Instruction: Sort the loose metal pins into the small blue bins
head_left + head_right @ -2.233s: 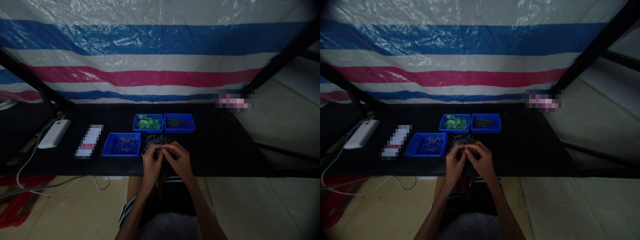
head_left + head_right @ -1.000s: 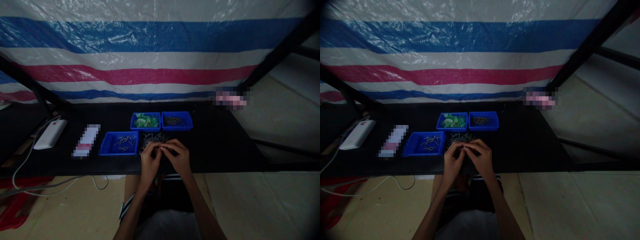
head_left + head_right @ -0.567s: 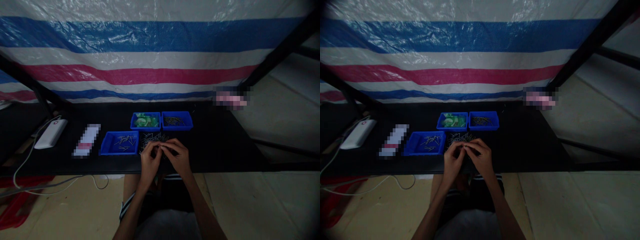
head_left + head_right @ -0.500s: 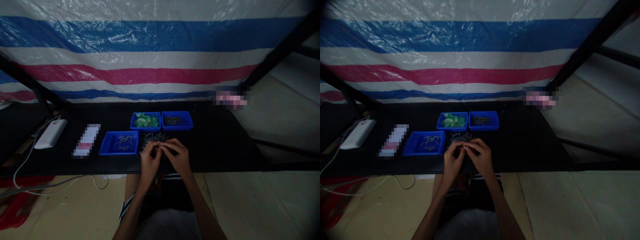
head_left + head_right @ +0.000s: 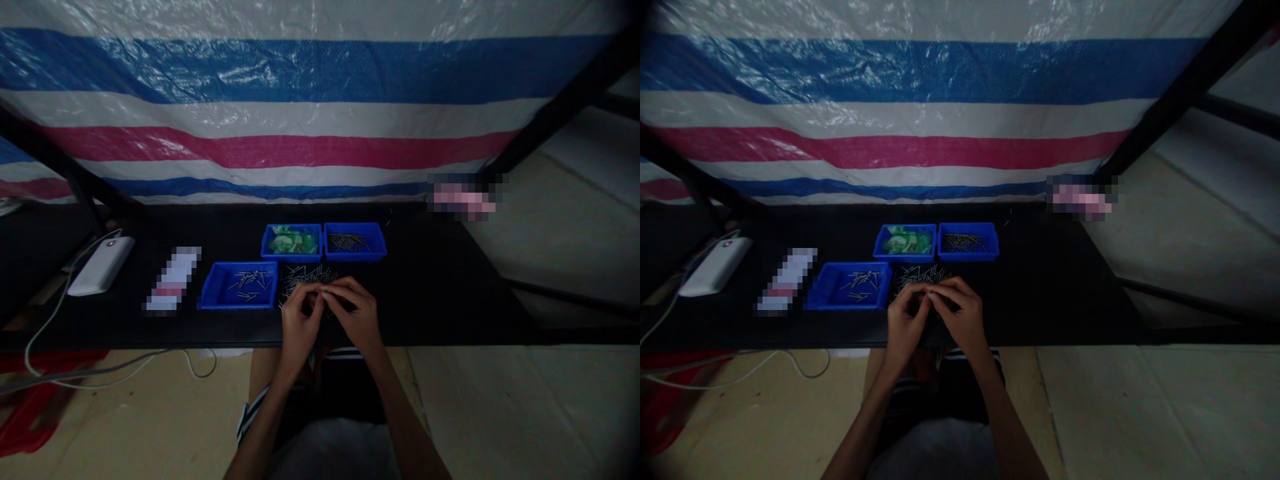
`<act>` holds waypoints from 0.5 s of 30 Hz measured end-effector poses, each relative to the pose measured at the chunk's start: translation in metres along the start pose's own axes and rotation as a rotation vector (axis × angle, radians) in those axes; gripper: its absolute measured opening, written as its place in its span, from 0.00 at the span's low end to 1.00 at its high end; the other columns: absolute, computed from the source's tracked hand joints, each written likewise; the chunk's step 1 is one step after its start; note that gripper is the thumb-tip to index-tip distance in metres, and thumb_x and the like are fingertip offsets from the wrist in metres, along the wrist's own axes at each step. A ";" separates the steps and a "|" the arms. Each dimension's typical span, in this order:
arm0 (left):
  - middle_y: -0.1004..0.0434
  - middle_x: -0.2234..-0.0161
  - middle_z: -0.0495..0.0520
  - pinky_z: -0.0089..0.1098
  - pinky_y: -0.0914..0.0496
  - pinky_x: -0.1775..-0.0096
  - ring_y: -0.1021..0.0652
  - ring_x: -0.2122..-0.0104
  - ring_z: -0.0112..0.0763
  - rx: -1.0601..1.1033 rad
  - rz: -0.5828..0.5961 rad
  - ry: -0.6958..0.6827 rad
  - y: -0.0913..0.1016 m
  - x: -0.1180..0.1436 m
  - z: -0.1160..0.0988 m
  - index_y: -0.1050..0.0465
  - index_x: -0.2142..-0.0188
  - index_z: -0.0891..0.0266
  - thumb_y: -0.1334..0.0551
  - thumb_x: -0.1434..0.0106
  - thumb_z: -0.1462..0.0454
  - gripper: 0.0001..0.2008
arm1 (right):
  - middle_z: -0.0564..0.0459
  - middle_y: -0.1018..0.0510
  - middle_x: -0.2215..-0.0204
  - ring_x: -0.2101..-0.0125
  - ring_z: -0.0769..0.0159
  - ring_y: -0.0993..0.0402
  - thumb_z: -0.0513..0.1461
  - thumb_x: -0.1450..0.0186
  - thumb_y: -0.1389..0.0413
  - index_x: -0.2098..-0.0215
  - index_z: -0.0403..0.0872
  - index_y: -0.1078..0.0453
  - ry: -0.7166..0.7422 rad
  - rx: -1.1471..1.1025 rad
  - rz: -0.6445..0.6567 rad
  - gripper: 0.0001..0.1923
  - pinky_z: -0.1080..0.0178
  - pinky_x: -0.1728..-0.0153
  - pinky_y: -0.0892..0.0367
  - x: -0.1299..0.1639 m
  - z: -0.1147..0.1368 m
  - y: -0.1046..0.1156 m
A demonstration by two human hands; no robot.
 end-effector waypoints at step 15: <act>0.22 0.64 0.52 0.31 0.30 0.60 0.22 0.62 0.34 -0.023 0.017 -0.008 0.000 0.001 -0.003 0.22 0.59 0.60 0.38 0.30 0.66 0.05 | 0.53 0.21 0.65 0.66 0.66 0.24 0.37 0.32 0.37 0.59 0.52 0.18 -0.032 0.008 -0.007 0.06 0.64 0.68 0.30 0.000 -0.001 0.000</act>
Point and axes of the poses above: each hand's wrist, its own x-axis away from the middle knuckle, its own y-axis out of the back of the hand, z = x × y, the point moved 3 cm from there along -x, towards the middle knuckle
